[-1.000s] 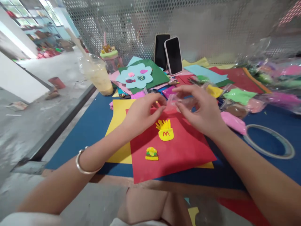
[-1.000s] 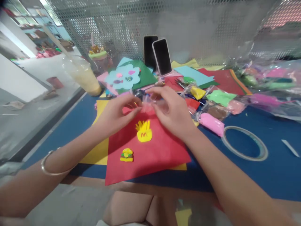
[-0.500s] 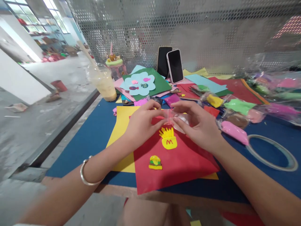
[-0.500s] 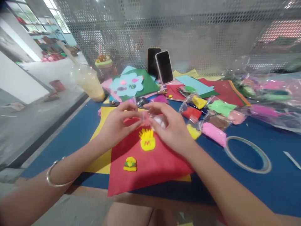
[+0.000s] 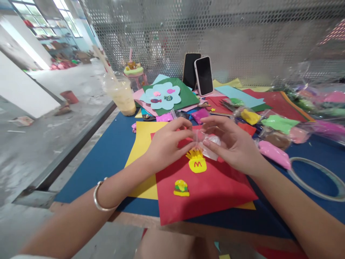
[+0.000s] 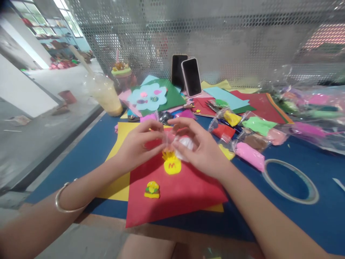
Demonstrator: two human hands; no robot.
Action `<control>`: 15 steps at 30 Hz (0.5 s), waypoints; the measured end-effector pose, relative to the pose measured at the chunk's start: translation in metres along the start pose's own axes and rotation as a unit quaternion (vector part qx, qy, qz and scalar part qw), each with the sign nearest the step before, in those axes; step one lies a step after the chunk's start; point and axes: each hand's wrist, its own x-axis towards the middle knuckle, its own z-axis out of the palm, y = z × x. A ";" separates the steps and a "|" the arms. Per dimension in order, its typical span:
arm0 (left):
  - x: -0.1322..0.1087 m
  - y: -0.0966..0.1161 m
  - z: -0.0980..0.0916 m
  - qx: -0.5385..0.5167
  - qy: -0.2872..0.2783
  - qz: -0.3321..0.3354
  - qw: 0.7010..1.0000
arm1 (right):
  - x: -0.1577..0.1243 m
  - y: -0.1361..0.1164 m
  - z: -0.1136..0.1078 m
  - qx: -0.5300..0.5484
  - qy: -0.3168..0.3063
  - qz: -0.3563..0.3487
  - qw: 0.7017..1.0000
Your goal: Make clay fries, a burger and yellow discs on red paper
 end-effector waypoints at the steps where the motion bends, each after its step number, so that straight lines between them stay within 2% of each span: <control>1: 0.000 0.001 0.000 0.009 -0.004 0.003 1.000 | 0.000 0.000 0.000 0.000 -0.002 0.003 1.000; 9: 0.000 0.003 -0.001 -0.009 -0.014 -0.003 1.000 | 0.002 0.005 -0.004 -0.008 0.008 0.003 1.000; 15: 0.002 0.009 -0.005 -0.076 0.048 -0.074 0.993 | 0.005 0.011 -0.010 -0.014 0.030 -0.017 0.999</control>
